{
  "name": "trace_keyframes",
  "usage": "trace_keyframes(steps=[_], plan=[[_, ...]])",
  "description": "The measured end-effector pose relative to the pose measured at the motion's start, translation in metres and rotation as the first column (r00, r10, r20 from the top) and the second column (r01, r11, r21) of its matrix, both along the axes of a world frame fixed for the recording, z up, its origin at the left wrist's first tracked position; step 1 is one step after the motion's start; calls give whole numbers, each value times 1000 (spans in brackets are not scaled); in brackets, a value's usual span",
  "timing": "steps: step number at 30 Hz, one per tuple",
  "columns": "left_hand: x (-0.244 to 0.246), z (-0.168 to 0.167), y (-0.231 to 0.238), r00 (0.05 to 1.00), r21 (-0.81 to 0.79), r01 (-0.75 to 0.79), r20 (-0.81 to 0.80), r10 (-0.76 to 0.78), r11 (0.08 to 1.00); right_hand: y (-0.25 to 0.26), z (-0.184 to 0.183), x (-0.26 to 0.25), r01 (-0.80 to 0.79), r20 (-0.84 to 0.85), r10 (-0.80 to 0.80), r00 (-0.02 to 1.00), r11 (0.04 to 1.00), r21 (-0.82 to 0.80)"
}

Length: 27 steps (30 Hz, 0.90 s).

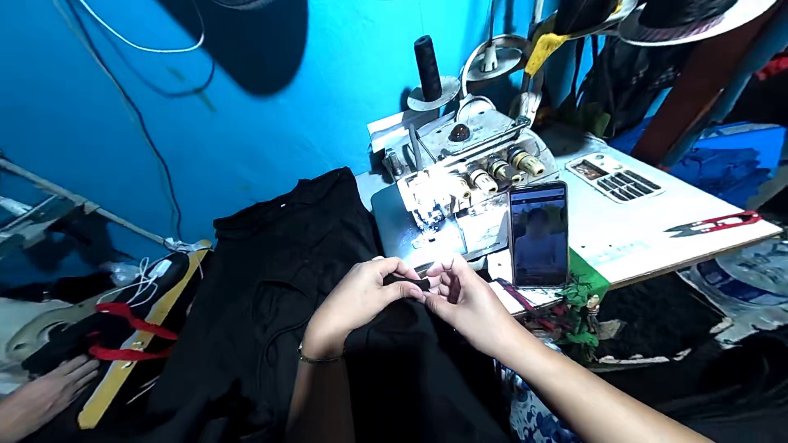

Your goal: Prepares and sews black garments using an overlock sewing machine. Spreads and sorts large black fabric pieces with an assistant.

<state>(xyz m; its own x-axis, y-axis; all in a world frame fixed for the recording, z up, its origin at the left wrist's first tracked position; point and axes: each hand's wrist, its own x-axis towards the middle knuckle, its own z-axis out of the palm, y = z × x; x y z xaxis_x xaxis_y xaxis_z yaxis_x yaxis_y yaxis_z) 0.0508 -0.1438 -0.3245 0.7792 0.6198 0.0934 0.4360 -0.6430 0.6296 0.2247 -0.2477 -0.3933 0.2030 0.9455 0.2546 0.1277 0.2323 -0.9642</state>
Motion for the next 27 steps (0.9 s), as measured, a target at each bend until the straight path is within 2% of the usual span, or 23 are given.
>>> trace_keyframes(steps=[4, 9, 15, 18, 21, 23, 26, 27], plan=[[0, 3, 0, 1000, -2, 8, -4, -8, 1000, -3, -2, -1, 37, -51, -36, 998, 999, 19], [-5, 6, 2, 994, -61, 46, 105, -40, 997, -8, -10, 2, -23, 60, 24, 998, 1000, -10], [-7, 8, 7, 990, -78, 16, 143, -5, 997, -22, -23, 1, -88, 105, 99, 990, 991, -104], [-7, 9, 9, 985, -60, -15, 170, 25, 998, -31, -30, 2, -131, 166, 167, 972, 969, -208], [-12, 12, 10, 976, -24, -47, 210, 51, 999, -38, -33, 7, -230, 239, 338, 910, 894, -385], [-17, 19, 13, 954, 96, -68, 296, 36, 993, -50, -31, 7, -266, 220, 346, 912, 907, -325], [-13, 27, 19, 864, 197, -70, 501, -39, 978, -77, -12, 8, -285, 158, 283, 946, 959, -10], [-7, 24, 18, 862, 206, -54, 504, -59, 977, -85, -7, 12, -325, 169, 319, 932, 946, 8]])
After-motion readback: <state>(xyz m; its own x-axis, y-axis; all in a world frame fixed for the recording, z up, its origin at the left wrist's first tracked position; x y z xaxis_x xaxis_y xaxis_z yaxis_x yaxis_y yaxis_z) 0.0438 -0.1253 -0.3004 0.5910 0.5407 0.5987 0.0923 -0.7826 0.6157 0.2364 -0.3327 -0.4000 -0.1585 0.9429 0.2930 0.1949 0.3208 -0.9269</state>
